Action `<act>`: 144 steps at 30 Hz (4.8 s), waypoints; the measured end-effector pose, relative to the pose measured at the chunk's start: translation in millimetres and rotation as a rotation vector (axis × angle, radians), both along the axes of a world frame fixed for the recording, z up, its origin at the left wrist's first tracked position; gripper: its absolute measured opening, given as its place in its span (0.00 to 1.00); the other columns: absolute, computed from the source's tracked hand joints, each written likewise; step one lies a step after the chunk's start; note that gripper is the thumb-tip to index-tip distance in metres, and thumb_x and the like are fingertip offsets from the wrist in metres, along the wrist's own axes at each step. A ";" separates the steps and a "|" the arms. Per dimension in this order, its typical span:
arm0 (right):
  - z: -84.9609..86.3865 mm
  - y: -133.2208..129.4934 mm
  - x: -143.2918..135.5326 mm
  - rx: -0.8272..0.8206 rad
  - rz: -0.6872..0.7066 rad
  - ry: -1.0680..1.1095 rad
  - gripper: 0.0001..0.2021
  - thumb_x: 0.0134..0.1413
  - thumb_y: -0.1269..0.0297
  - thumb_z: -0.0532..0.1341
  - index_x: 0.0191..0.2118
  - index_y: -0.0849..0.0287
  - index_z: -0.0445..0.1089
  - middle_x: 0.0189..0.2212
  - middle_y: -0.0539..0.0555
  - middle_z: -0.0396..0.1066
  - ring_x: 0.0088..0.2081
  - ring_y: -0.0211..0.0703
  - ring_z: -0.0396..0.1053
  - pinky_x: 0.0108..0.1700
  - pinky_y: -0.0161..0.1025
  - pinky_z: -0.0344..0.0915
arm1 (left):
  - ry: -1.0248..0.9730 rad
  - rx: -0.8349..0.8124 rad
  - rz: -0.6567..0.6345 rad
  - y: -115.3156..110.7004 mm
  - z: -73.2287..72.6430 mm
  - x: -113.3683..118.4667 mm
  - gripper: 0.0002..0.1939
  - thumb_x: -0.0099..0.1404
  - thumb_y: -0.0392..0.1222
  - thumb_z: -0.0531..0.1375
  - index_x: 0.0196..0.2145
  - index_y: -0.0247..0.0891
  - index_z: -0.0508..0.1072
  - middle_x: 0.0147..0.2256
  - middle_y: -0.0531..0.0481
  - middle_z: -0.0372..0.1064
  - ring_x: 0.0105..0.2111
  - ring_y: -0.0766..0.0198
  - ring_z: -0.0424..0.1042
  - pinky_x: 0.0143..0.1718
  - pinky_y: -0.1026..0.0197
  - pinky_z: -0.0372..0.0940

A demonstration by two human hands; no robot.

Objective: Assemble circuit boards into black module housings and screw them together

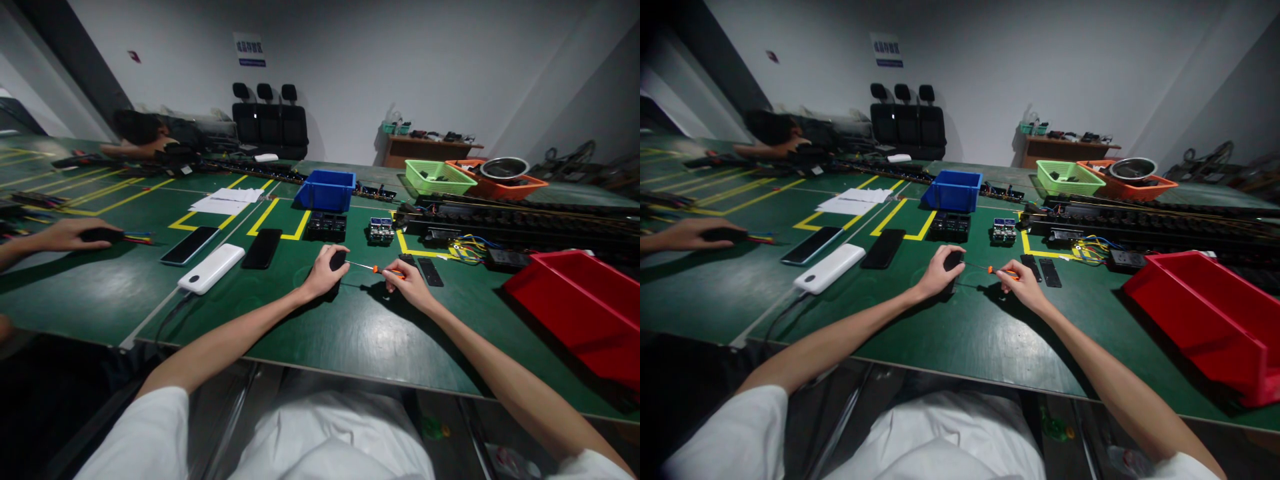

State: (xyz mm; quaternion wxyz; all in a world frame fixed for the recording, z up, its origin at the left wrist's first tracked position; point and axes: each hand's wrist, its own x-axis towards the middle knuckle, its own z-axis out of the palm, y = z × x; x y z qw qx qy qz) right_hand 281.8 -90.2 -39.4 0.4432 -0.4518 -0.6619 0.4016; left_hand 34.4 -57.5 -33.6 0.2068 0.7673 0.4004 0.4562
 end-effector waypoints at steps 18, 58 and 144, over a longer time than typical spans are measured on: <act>-2.3 1.4 1.6 0.000 -0.003 0.008 0.14 0.52 0.52 0.63 0.33 0.58 0.64 0.20 0.47 0.67 0.21 0.36 0.65 0.25 0.34 0.63 | -0.014 0.000 -0.006 -0.9 0.2 0.4 0.14 0.61 0.38 0.58 0.46 0.42 0.68 0.43 0.49 0.63 0.46 0.62 0.65 0.51 0.57 0.61; 0.4 0.0 -0.7 -0.002 -0.009 0.007 0.17 0.50 0.49 0.63 0.32 0.58 0.64 0.20 0.48 0.67 0.20 0.36 0.64 0.25 0.35 0.63 | 0.008 0.000 0.007 -1.7 1.9 0.7 0.13 0.61 0.38 0.58 0.46 0.42 0.68 0.43 0.49 0.63 0.46 0.62 0.66 0.51 0.57 0.61; 1.4 -1.4 -0.6 0.008 0.009 -0.039 0.15 0.53 0.51 0.61 0.33 0.58 0.64 0.20 0.47 0.67 0.20 0.35 0.64 0.25 0.33 0.62 | -0.005 -0.018 -0.014 1.4 -0.8 -0.4 0.14 0.61 0.40 0.58 0.46 0.42 0.67 0.43 0.49 0.62 0.45 0.62 0.65 0.50 0.58 0.61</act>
